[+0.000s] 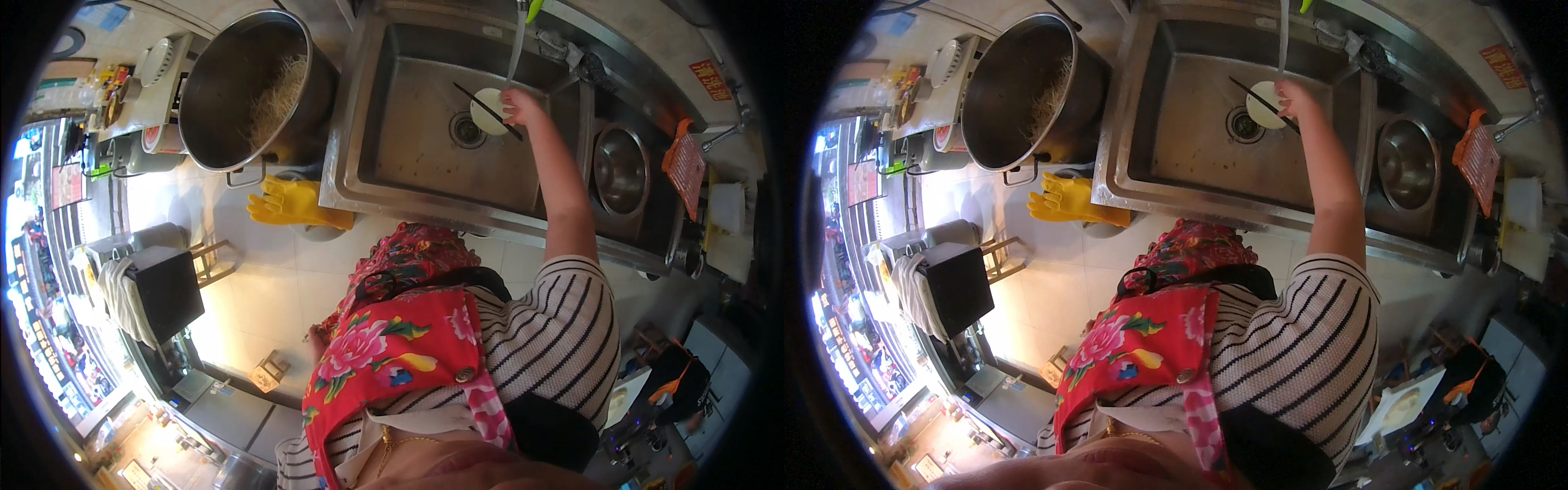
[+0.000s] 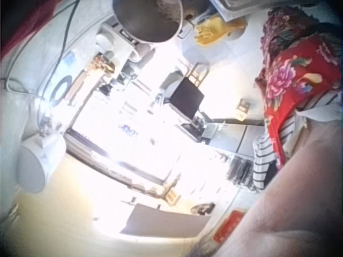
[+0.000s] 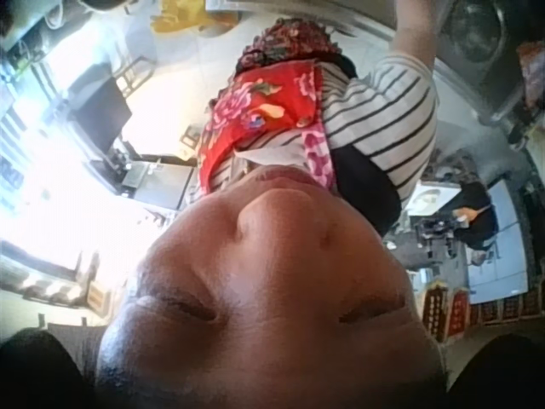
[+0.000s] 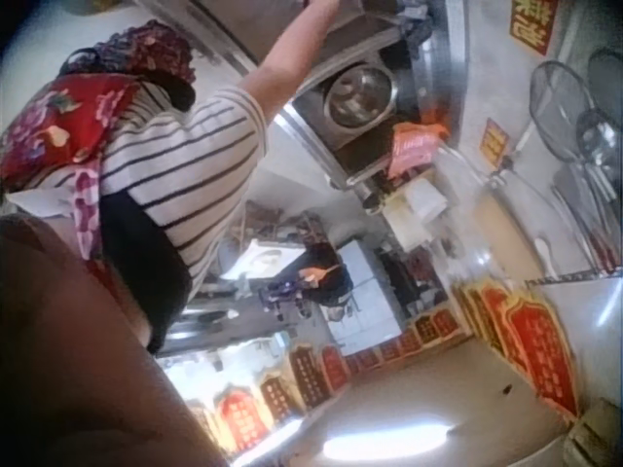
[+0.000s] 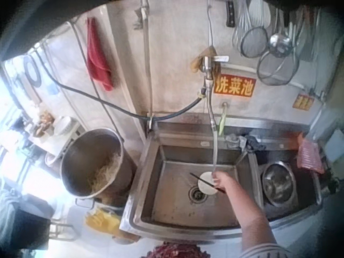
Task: The person washes hands and a small bowl in the sink, then moves to a prep counter. They open a plastic bag, take out a small food item, and peel it by hand. The peeled item is placed into a large bowl of orange sauce.
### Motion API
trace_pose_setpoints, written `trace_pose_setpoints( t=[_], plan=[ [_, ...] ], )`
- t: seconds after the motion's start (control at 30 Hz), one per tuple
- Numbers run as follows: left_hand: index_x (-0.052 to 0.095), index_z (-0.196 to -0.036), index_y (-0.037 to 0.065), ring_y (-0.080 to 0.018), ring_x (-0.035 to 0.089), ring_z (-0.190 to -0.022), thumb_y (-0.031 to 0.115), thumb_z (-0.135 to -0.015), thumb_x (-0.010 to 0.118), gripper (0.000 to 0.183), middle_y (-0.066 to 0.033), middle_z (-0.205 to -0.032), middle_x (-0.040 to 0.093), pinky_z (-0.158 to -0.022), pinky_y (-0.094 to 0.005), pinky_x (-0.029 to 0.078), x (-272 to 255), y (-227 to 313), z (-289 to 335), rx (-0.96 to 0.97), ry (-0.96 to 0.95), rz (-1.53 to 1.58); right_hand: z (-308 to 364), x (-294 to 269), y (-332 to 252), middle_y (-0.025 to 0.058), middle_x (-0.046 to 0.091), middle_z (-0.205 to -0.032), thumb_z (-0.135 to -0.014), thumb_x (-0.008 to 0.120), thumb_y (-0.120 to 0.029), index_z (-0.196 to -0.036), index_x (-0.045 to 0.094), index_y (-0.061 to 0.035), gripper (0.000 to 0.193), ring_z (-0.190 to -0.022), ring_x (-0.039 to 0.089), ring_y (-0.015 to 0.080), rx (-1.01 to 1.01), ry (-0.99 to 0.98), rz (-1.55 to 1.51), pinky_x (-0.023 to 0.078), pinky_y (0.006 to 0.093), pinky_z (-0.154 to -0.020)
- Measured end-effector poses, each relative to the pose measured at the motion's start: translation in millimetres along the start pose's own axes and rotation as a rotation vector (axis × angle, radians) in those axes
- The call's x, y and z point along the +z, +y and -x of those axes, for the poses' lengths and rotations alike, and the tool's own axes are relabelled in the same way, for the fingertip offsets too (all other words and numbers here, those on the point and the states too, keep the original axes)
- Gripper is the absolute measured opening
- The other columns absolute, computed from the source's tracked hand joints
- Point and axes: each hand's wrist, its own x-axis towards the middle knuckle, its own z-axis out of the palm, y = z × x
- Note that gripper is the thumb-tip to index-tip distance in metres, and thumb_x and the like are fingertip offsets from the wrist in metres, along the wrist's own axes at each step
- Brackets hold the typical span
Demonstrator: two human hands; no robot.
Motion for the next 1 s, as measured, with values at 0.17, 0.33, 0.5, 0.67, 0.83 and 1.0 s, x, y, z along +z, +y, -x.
trace_pose_setpoints(
  t=[0.17,0.33,0.5,0.67,0.83,1.0],
  plan=[
    [0.05,-0.065,0.017,-0.012,0.044,-0.044,0.035,-0.086,0.055,0.029,0.0033,-0.052,0.046,-0.041,-0.0274,0.034,1.7,0.8,-8.3,-0.072,-0.138,0.128,75.2,-13.6,-64.0,0.0134,0.063,-0.117,-0.084,0.061,-0.027,-0.117,0.062,-0.0045,0.039,-0.109,0.058,0.0291,-0.489,0.02,0.868,0.045,0.0438,-0.094],
    [0.05,-0.066,0.017,-0.0129,0.044,-0.045,0.034,-0.087,0.055,0.028,0.0025,-0.053,0.047,-0.041,-0.0283,0.036,-5.5,-3.2,-19.4,-0.061,-0.139,0.133,193.3,-26.7,-191.1,0.0182,0.067,-0.095,-0.09,0.051,-0.031,-0.107,0.062,-0.0055,0.032,-0.094,0.063,0.0358,-1.279,0.612,0.886,0.049,0.0432,-0.079],
    [0.05,-0.067,0.016,-0.0139,0.045,-0.045,0.033,-0.087,0.054,0.027,0.0017,-0.054,0.047,-0.041,-0.0293,0.037,-7.3,-8.0,-25.1,-0.042,-0.146,0.142,290.5,30.5,-293.5,0.0215,0.065,-0.085,-0.085,0.06,-0.025,-0.101,0.054,0.0028,0.032,-0.082,0.063,0.04,-1.603,0.901,0.731,0.051,0.046,-0.074],
    [0.05,-0.068,0.015,-0.0148,0.045,-0.045,0.032,-0.087,0.054,0.026,0.0009,-0.055,0.047,-0.041,-0.0302,0.039,-9.3,-22.0,-36.6,-0.049,-0.159,0.187,328.8,48.4,-278.0,0.025,0.065,-0.089,-0.086,0.058,-0.025,-0.102,0.052,0.0052,0.035,-0.087,0.063,0.0398,-1.397,0.89,0.809,0.05,0.0474,-0.075],
    [0.05,-0.069,0.015,-0.0158,0.046,-0.045,0.03,-0.087,0.053,0.024,0.0002,-0.056,0.048,-0.042,-0.0311,0.04,-23.4,-49.6,-14.8,-0.052,-0.117,0.333,356.1,110.4,-277.9,0.0281,0.062,-0.097,-0.086,0.059,-0.026,-0.106,0.052,0.0038,0.037,-0.093,0.062,0.0389,-1.598,0.846,1.264,0.05,0.0466,-0.077],
    [0.049,-0.069,0.012,-0.0166,0.046,-0.046,0.023,-0.087,0.053,0.021,-0.0018,-0.058,0.048,-0.04,-0.0297,0.039,-18.8,-103.4,24.1,0.054,0.222,0.755,391.7,121.9,-211.4,0.0118,0.064,-0.112,-0.098,0.048,-0.015,-0.135,0.048,-0.0077,0.038,-0.104,0.06,0.0235,-1.489,-0.249,0.861,0.048,0.038,-0.09]
  ],
)
